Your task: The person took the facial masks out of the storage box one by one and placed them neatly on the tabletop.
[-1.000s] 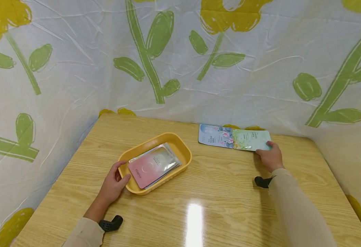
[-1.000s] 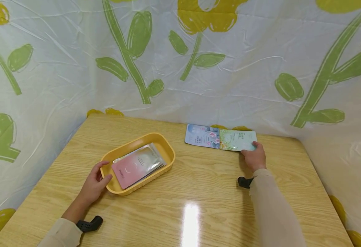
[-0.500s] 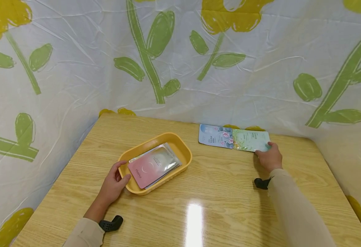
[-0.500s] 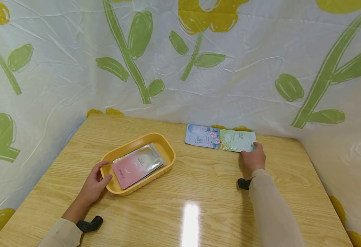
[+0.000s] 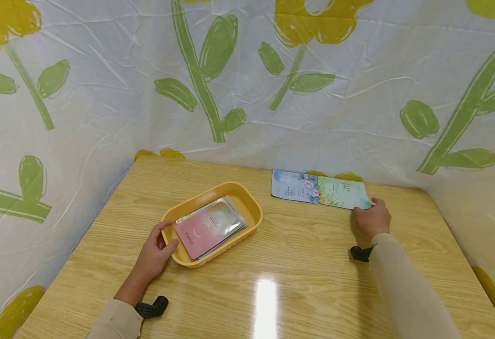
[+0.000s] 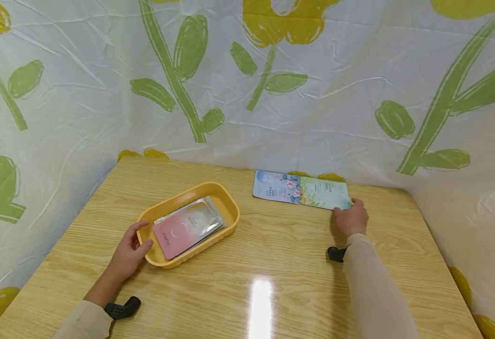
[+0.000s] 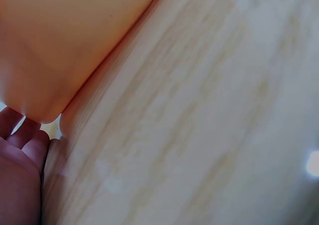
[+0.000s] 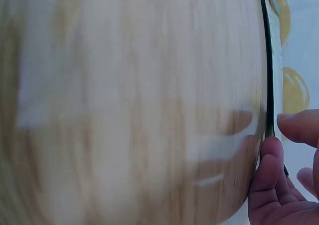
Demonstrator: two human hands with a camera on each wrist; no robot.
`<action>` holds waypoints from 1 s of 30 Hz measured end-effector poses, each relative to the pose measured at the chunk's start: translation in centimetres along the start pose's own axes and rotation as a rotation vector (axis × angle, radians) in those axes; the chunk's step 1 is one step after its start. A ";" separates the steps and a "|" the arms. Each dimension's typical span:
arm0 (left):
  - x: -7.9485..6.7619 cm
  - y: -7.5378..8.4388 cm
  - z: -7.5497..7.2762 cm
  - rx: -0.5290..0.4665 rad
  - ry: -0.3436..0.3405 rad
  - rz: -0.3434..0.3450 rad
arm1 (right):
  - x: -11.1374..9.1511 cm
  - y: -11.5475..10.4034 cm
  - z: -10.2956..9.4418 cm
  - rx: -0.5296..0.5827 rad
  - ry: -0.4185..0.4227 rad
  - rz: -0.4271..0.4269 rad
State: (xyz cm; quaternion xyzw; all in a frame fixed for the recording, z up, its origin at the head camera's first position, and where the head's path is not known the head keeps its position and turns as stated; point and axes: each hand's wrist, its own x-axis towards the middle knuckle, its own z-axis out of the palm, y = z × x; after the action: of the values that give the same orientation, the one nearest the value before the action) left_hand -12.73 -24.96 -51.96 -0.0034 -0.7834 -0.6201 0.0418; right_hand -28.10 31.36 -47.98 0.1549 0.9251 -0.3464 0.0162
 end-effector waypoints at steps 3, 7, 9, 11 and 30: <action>0.0 0.0 0.0 0.009 -0.001 -0.003 | -0.2 0.3 -0.2 0.020 -0.001 0.007; -0.1 0.2 0.0 0.028 -0.003 -0.012 | -0.3 0.3 -0.5 0.065 0.018 0.003; 0.0 0.3 -0.1 0.035 -0.005 -0.016 | -0.3 0.2 -0.5 0.084 0.035 -0.014; 0.0 0.4 -0.1 0.041 -0.005 -0.018 | -0.4 -0.2 -0.5 0.115 0.047 -0.031; -0.1 0.6 0.0 0.058 -0.004 -0.029 | -1.5 -3.8 0.8 0.219 0.025 -0.298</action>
State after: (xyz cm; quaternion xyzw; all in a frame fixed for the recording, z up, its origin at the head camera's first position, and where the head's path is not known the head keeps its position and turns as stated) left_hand -12.63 -24.87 -51.41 0.0079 -0.8011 -0.5976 0.0316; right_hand -27.87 27.70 -45.92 0.0214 0.8947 -0.4415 -0.0639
